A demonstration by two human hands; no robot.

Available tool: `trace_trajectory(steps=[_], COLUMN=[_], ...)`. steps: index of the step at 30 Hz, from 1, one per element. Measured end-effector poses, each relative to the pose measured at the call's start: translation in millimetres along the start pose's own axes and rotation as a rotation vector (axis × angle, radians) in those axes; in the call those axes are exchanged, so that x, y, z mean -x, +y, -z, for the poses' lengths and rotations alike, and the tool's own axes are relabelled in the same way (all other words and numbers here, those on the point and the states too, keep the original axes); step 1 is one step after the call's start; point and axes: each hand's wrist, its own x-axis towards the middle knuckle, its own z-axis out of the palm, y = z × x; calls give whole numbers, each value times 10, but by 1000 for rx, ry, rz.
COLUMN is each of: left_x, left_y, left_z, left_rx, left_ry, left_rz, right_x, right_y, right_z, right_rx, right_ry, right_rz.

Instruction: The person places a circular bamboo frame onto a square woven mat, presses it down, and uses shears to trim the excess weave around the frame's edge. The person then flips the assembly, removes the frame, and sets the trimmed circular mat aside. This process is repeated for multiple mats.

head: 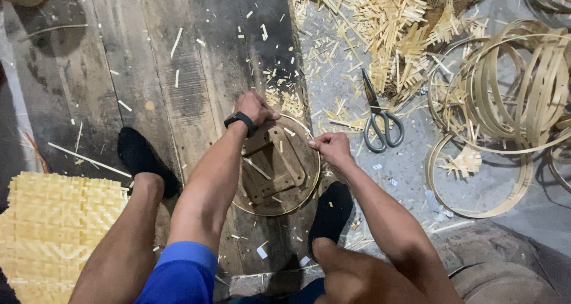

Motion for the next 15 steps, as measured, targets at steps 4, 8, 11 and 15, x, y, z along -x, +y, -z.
trace_trajectory(steps=[4, 8, 11, 15], left_x=[234, 478, 531, 483], left_y=[27, -286, -1057, -1778], left_z=[71, 166, 295, 5], left_rx=[10, 49, 233, 521], left_ry=[4, -35, -111, -28], left_rz=[-28, 54, 257, 284], right_x=[162, 307, 503, 658], right_y=[-60, 74, 298, 433], right_z=[-102, -79, -33, -133], right_rx=[-30, -27, -191, -301], right_ry=[108, 16, -117, -96], right_rz=[92, 122, -9, -89])
